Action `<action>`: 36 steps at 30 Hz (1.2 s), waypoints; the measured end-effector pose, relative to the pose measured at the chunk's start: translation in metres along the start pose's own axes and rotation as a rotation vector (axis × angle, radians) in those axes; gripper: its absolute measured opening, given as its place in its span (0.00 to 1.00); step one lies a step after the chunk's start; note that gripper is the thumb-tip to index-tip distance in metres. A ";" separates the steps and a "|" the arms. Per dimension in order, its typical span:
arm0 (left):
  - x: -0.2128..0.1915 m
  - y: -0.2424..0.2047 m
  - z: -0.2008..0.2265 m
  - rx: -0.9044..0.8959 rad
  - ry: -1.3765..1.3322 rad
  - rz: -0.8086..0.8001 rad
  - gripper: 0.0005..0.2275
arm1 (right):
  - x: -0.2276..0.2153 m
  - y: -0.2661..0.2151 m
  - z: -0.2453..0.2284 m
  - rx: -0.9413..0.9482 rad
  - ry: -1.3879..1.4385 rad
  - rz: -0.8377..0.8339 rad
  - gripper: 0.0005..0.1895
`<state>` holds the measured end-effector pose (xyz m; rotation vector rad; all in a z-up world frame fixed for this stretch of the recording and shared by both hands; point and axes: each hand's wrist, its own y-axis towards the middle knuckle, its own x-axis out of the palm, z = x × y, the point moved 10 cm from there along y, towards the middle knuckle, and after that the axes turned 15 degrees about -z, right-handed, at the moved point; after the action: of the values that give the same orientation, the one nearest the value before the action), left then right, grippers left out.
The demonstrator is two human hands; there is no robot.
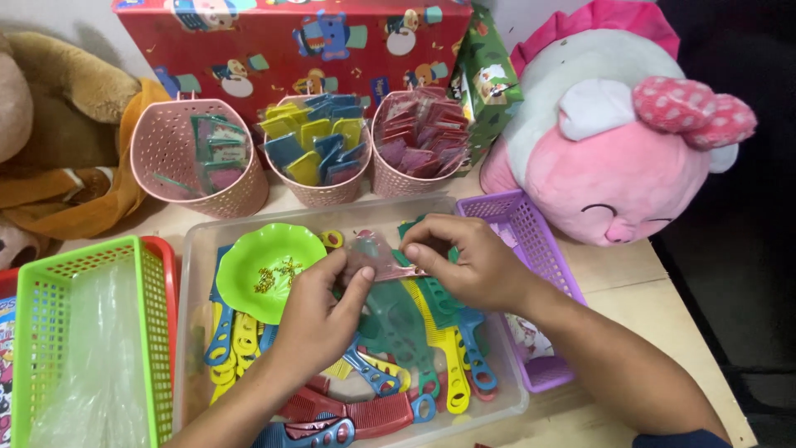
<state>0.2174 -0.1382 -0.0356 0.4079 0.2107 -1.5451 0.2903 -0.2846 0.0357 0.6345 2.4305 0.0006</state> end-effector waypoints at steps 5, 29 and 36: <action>0.010 0.001 0.023 -0.025 -0.006 -0.064 0.07 | -0.020 -0.006 0.009 0.263 -0.239 -0.158 0.12; 0.067 0.031 0.004 -0.050 -0.136 -0.166 0.05 | -0.057 -0.046 0.168 0.974 -0.715 -0.262 0.19; 0.070 0.029 0.003 -0.050 -0.153 -0.181 0.05 | -0.059 -0.038 0.135 0.879 -0.688 -0.186 0.15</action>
<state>0.2480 -0.2044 -0.0564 0.2339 0.1701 -1.7368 0.3912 -0.3641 -0.0458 0.6168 1.7141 -1.2019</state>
